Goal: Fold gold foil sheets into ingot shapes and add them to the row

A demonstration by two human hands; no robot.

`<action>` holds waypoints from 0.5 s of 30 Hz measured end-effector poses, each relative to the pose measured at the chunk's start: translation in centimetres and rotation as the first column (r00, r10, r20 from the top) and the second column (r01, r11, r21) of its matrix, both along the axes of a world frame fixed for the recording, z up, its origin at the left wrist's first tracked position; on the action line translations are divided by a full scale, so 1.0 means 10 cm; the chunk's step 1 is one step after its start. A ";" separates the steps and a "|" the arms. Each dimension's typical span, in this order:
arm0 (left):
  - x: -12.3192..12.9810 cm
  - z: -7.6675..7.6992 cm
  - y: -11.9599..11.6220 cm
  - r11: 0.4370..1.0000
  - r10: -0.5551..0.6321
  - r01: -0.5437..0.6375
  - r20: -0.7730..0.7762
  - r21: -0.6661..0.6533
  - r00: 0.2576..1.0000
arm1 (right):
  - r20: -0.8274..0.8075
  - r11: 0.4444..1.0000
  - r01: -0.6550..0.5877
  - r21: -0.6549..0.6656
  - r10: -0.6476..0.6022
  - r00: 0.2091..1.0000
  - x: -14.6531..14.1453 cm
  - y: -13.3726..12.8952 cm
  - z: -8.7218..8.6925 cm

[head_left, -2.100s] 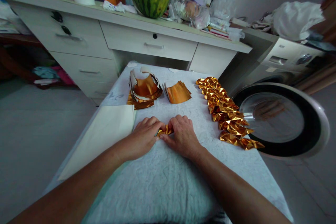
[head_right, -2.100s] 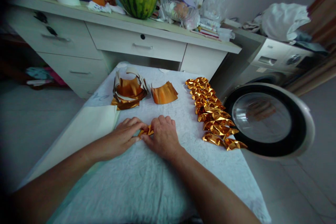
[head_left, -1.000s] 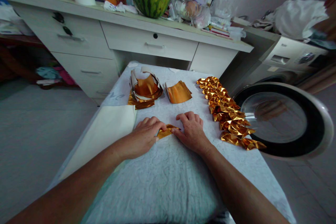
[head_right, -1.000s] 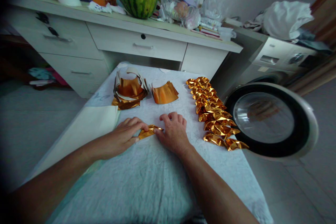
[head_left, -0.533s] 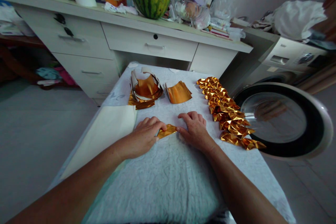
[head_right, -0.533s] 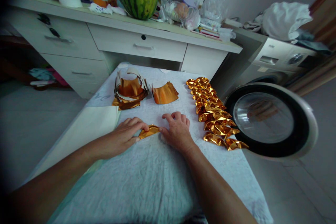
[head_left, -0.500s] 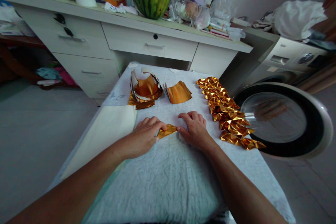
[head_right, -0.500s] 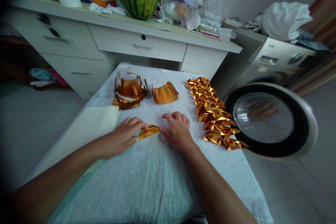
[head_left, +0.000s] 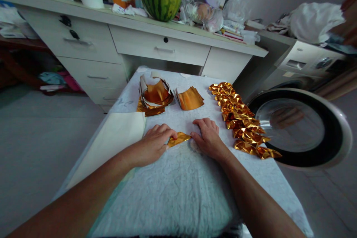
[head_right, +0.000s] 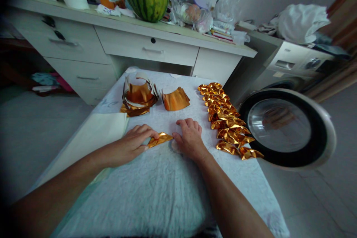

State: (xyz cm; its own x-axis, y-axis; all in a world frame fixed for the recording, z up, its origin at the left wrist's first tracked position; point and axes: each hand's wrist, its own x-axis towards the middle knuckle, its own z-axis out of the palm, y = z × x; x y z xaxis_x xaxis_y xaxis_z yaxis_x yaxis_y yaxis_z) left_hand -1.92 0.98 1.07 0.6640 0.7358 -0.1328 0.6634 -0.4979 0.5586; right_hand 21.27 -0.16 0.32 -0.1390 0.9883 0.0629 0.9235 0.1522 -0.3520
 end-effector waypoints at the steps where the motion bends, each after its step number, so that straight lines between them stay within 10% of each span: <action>1: 0.00 -0.01 0.00 1.000 -0.004 0.004 0.001 0.004 1.000 | -0.010 1.000 0.003 0.031 -0.002 1.000 -0.02 -0.01 -0.01; 15: -0.01 -0.09 0.02 1.000 0.000 -0.001 0.050 0.018 0.999 | 0.079 0.982 -0.128 0.137 0.118 0.990 -0.42 -0.10 -0.08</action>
